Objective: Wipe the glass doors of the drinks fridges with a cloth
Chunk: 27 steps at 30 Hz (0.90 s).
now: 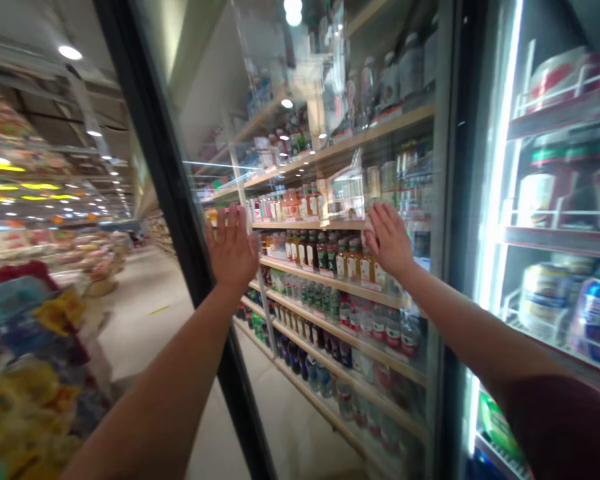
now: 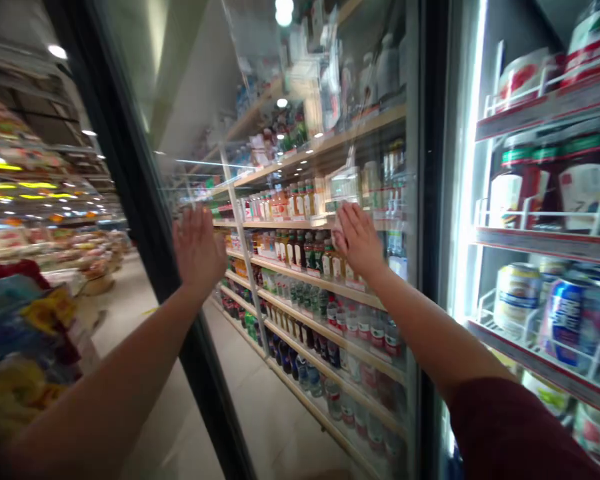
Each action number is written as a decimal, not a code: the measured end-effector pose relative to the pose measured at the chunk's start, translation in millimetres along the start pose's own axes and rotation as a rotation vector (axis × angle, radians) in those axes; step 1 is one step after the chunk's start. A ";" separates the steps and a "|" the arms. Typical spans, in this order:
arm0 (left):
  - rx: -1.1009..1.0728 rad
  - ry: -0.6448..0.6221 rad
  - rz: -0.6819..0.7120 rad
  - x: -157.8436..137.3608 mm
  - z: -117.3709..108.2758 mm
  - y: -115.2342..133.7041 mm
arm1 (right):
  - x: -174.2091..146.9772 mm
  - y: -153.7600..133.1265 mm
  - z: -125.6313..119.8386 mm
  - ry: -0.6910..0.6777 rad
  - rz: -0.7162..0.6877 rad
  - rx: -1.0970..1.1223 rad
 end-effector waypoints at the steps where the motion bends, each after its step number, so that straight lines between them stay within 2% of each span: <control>1: 0.008 0.008 0.004 0.1 -0.7 0.1 | -9.4 9.3 -2.8 0.070 0.086 -0.003; 3: 0.012 0.025 0.028 0.3 -1.5 0.7 | -41.6 18.2 2.0 0.160 0.181 -0.009; 4: 0.010 0.033 0.036 0.3 -1.8 0.9 | -59.9 17.8 8.5 0.163 0.167 -0.020; 7: 0.007 0.034 0.035 -0.1 -3.2 2.1 | -97.7 18.5 28.7 0.009 0.047 -0.050; 9: 0.015 0.021 0.018 -0.2 -4.3 2.9 | -96.7 35.6 23.0 -0.010 0.069 -0.029; 13: 0.030 -0.013 -0.012 0.8 -4.2 2.5 | -66.7 87.5 -9.7 0.190 0.294 0.048; 15: 0.034 -0.026 -0.020 1.2 -3.2 1.6 | -74.0 98.2 -9.5 0.227 0.345 0.062; 19: 0.014 -0.017 -0.020 1.5 -3.0 0.9 | -145.6 86.7 20.7 0.194 0.333 0.018; 21: 0.003 -0.012 -0.014 1.6 -2.9 1.3 | -171.2 81.5 32.6 0.151 0.325 -0.008; 23: -0.017 -0.023 -0.011 1.5 -2.2 1.7 | -168.2 83.4 28.8 0.164 0.343 -0.006; 27: -0.094 -0.070 -0.036 2.4 -0.9 0.7 | -103.5 87.2 6.1 0.208 0.365 0.076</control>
Point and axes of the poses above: each hand's wrist, its own x-axis towards the middle knuckle, its own z-axis out of the palm, y = z × x, the point moved 7 cm from there along x, towards the middle knuckle, and after that the axes turned 15 degrees about -y, right-handed, at the moved point
